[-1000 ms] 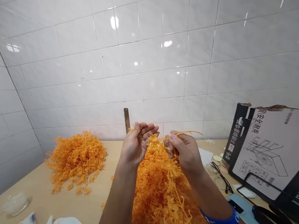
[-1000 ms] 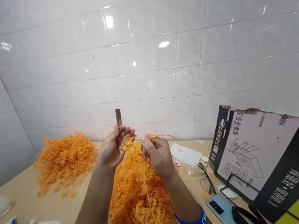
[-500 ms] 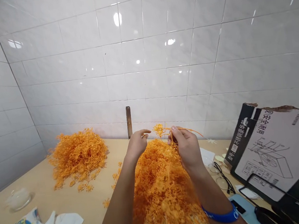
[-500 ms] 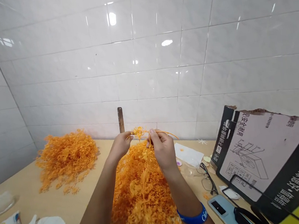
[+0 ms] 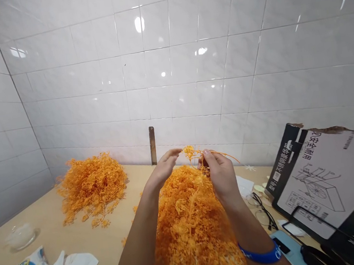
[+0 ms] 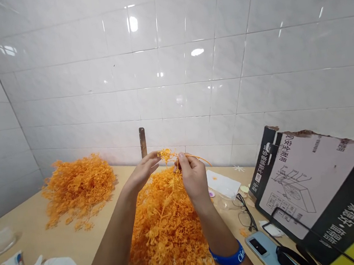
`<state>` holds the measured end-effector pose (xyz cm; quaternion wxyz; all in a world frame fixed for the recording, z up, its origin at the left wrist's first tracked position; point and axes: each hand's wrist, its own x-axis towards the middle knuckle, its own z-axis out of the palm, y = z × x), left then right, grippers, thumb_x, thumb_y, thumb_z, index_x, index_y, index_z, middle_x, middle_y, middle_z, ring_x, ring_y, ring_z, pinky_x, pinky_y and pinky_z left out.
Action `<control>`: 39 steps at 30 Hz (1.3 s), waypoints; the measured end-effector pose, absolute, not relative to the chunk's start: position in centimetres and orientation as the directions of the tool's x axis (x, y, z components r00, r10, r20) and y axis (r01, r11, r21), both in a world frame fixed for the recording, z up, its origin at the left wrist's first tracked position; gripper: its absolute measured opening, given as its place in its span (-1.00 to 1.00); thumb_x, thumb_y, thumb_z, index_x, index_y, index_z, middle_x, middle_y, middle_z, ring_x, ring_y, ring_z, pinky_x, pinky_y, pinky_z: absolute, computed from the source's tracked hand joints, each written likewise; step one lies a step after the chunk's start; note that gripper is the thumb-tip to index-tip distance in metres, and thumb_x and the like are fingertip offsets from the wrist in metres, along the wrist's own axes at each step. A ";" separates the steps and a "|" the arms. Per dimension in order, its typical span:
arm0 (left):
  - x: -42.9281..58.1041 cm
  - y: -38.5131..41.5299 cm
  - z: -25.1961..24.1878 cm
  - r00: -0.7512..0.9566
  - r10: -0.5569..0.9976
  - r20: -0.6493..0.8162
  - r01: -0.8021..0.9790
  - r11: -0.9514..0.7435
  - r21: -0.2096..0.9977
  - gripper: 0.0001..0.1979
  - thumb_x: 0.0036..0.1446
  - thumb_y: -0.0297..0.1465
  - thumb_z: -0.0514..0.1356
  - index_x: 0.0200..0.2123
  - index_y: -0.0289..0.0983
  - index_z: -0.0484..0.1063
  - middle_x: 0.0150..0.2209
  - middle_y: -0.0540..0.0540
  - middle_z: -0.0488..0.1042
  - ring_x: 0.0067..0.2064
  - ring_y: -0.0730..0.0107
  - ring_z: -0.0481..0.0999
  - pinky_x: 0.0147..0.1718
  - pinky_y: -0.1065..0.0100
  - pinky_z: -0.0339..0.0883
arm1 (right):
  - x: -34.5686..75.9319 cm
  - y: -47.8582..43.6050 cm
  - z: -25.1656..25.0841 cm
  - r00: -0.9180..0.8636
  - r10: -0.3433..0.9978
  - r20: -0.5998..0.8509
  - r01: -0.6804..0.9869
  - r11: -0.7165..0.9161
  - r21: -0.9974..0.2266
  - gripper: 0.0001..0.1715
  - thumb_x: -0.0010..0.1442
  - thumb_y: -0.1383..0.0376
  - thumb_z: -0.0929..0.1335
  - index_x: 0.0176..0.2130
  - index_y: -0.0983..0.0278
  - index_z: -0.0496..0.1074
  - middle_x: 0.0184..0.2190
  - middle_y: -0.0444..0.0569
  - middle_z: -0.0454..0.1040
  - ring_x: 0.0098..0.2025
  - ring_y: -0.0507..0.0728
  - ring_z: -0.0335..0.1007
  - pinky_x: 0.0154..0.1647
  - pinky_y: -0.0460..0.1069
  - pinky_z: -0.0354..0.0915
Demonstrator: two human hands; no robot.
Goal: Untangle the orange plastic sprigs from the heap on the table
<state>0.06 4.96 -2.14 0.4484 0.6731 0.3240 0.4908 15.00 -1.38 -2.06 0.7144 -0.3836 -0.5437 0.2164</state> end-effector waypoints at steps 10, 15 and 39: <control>2.2 -0.2 0.3 0.321 0.751 0.577 -0.390 -0.451 0.803 -0.61 0.26 -0.12 0.11 -0.14 -0.33 0.48 -0.04 -0.31 0.54 -0.07 0.18 0.53 -0.29 0.33 0.35 | 13.9 -2.3 -1.9 0.131 0.747 0.651 0.041 0.652 -0.757 -0.72 0.23 0.13 0.30 -0.38 0.28 0.40 -0.46 -0.08 0.38 -0.36 0.10 0.30 -0.33 -0.04 0.23; 2.0 -1.1 0.9 0.317 0.698 0.642 -0.317 -0.560 0.766 -0.66 0.25 -0.16 0.14 -0.19 -0.33 0.50 -0.09 -0.29 0.57 -0.11 0.21 0.55 -0.43 0.42 0.34 | 14.1 -2.7 -1.3 -0.024 0.788 0.615 0.099 0.614 -0.783 -0.58 0.22 0.00 0.31 -0.40 0.30 0.39 -0.53 -0.10 0.33 -0.49 0.05 0.21 -0.48 -0.06 0.16; 0.4 2.1 -0.1 0.224 0.860 0.459 0.066 -0.483 0.873 -0.51 0.31 -0.05 -0.05 0.05 -0.21 0.45 0.34 -0.14 0.12 0.38 0.13 -0.01 0.29 0.16 -0.08 | 14.2 -2.3 -1.8 -0.046 0.845 0.533 -0.111 0.525 -0.844 -0.56 0.19 -0.01 0.35 -0.46 0.29 0.38 -0.53 -0.11 0.31 -0.51 0.02 0.17 -0.52 -0.09 0.11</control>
